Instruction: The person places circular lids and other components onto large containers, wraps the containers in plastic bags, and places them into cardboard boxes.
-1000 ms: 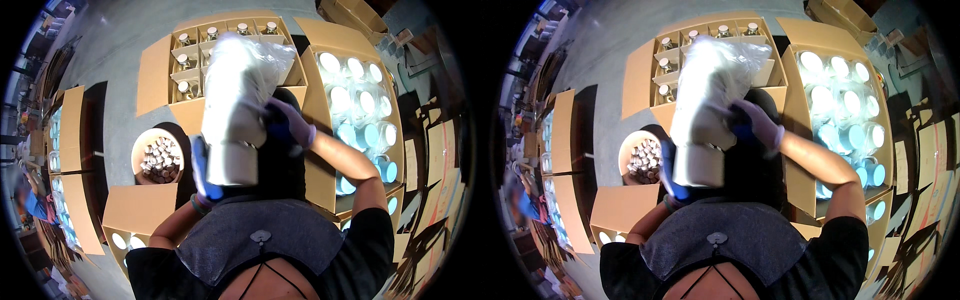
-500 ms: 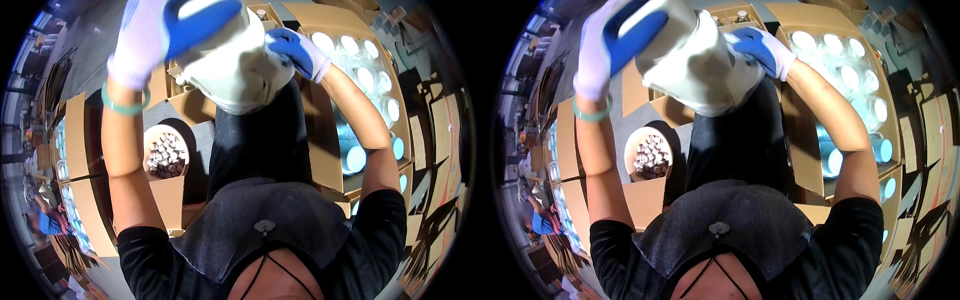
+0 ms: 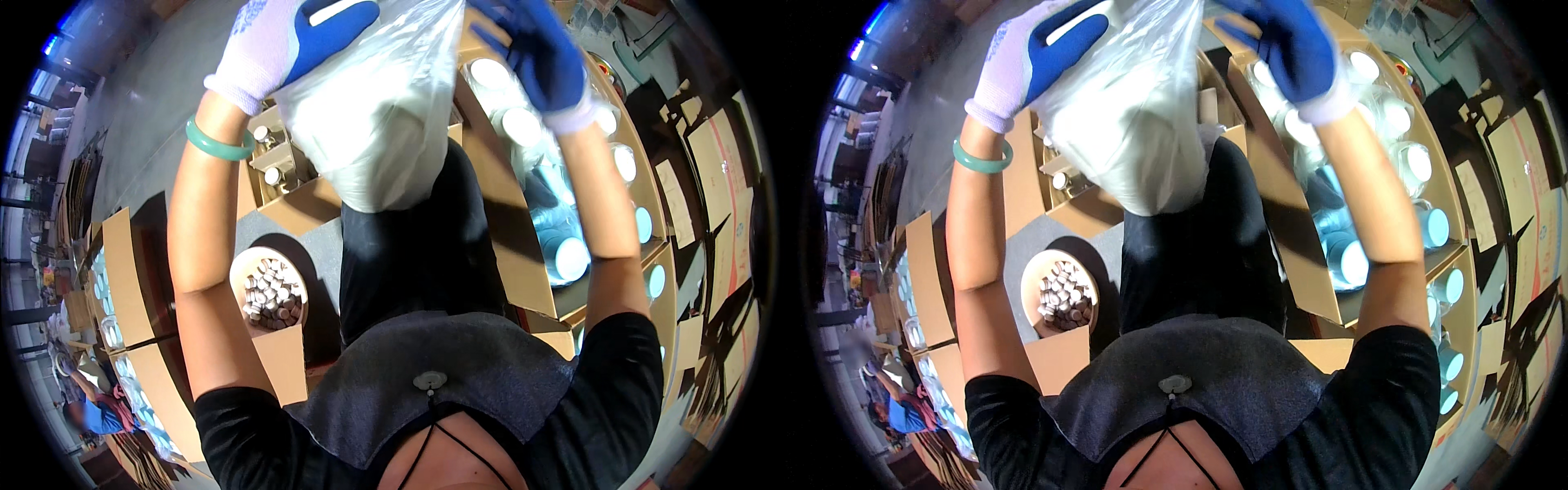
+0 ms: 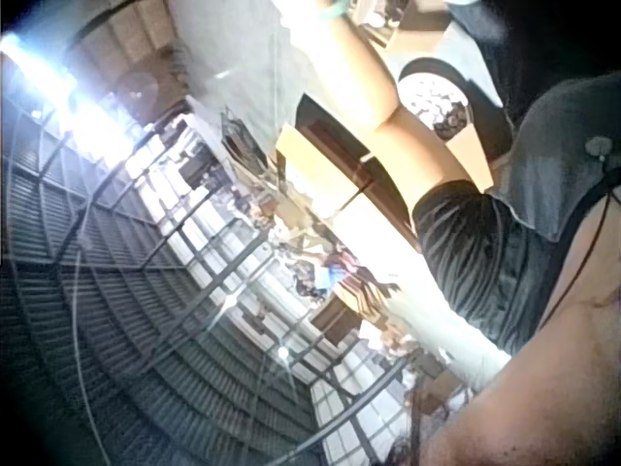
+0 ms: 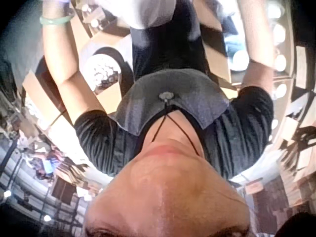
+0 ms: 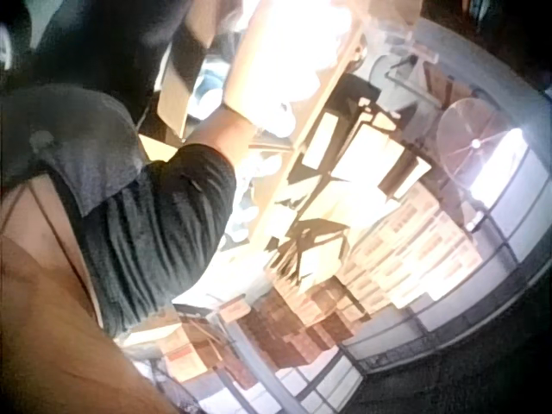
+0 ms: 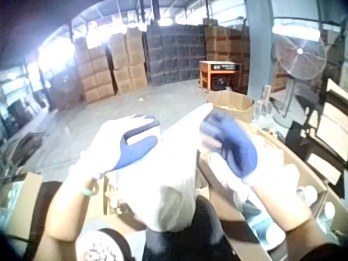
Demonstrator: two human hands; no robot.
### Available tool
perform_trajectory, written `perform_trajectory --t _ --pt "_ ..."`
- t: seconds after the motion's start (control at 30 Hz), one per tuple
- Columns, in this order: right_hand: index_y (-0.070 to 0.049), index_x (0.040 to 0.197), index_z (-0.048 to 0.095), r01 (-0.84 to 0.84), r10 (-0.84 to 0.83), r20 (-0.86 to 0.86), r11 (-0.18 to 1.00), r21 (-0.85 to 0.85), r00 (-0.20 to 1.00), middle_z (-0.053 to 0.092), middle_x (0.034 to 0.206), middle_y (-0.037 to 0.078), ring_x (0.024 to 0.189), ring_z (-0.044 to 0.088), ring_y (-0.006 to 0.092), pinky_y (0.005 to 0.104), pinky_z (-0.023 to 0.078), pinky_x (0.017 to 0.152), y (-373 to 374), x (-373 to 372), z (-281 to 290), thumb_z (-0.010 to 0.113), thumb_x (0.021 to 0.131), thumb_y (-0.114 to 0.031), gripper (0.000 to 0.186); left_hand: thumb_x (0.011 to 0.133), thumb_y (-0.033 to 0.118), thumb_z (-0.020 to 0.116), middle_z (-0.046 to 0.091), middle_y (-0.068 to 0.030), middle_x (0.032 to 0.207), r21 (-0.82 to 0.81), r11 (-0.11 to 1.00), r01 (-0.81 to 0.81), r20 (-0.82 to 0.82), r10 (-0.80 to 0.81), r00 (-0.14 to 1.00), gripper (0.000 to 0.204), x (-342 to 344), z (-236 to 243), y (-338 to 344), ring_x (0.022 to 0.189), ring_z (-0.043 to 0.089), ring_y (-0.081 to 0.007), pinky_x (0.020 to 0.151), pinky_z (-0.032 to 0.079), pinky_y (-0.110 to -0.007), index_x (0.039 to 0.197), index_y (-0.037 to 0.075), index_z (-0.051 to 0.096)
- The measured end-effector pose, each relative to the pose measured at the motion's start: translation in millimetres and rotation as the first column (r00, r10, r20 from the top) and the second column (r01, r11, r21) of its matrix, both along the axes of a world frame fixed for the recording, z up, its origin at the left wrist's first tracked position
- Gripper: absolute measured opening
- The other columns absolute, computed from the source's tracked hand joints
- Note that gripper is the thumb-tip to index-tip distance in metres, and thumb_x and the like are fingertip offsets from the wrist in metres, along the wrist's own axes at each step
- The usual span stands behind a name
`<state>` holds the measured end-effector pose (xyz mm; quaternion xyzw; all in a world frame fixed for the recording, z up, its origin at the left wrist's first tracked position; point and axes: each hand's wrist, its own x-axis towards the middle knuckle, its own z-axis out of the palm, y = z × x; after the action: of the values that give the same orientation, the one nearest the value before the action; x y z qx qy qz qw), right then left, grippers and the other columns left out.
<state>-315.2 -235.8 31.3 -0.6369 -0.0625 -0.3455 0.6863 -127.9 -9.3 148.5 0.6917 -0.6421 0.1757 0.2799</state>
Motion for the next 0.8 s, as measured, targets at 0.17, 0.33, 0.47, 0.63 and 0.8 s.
perform_trajectory --t 0.17,0.33,0.47,0.63,0.8 --pt "-0.002 0.125 0.054 -0.028 -0.313 -0.700 0.903 -0.429 0.642 0.064 0.116 0.014 0.100 0.065 0.0195 0.0351 0.053 0.086 93.0 13.7 -54.1 0.064 0.091 -0.043 0.054 0.087 0.017 0.064 0.067 -0.0180 0.116 0.089 0.991 0.100 -0.013 -0.099 0.995 0.034 45.0 -17.4 -18.7 0.107 0.064 -0.0332 0.094 0.049 -0.037 0.118 0.004 0.065" --pt "0.000 0.103 0.063 0.511 -0.505 -0.371 0.855 -0.090 0.780 0.068 0.095 0.012 0.090 0.066 0.0232 0.0328 0.051 0.084 123.0 13.2 -101.3 0.072 0.075 -0.016 0.034 0.098 0.026 0.046 0.045 -0.0164 0.144 0.089 0.940 0.328 -0.447 -0.257 0.857 0.051 5.3 -23.2 -14.9 0.133 0.044 -0.0287 0.112 0.034 -0.042 0.140 -0.003 0.044" --pt "-0.003 0.099 0.066 0.463 -0.420 -0.195 0.785 0.411 0.886 0.065 0.088 0.001 0.086 0.061 0.0109 0.0284 0.049 0.084 114.2 -61.9 -96.5 0.069 0.080 -0.013 0.021 0.101 0.036 0.034 0.032 -0.0201 0.153 -0.128 0.841 0.526 -0.199 -0.542 0.817 0.061 -66.0 -16.8 -37.0 0.140 0.033 -0.0345 0.116 0.028 -0.050 0.148 -0.003 0.029" --pt "-0.002 0.105 0.066 0.807 -0.804 0.065 0.590 -0.031 0.591 0.067 0.090 0.005 0.084 0.064 0.0139 0.0278 0.051 0.079 80.0 -261.8 -52.6 0.056 0.089 -0.012 0.020 0.103 0.031 0.030 0.032 -0.0216 0.153 -0.228 0.782 0.580 -0.172 -0.619 0.767 0.057 -98.0 -29.6 -77.2 0.141 0.032 -0.0357 0.117 0.024 -0.049 0.147 -0.006 0.028" --pt "0.000 0.103 0.068 0.921 -0.992 0.124 -0.030 -0.389 0.020 0.070 0.094 0.008 0.086 0.066 0.0159 0.0281 0.053 0.077 78.5 -453.5 5.3 0.056 0.086 -0.007 0.022 0.104 0.023 0.030 0.036 -0.0177 0.151 -0.223 0.817 0.531 -0.466 -0.568 0.678 0.050 -84.4 -65.8 -101.2 0.141 0.033 -0.0304 0.117 0.025 -0.046 0.145 -0.005 0.033"
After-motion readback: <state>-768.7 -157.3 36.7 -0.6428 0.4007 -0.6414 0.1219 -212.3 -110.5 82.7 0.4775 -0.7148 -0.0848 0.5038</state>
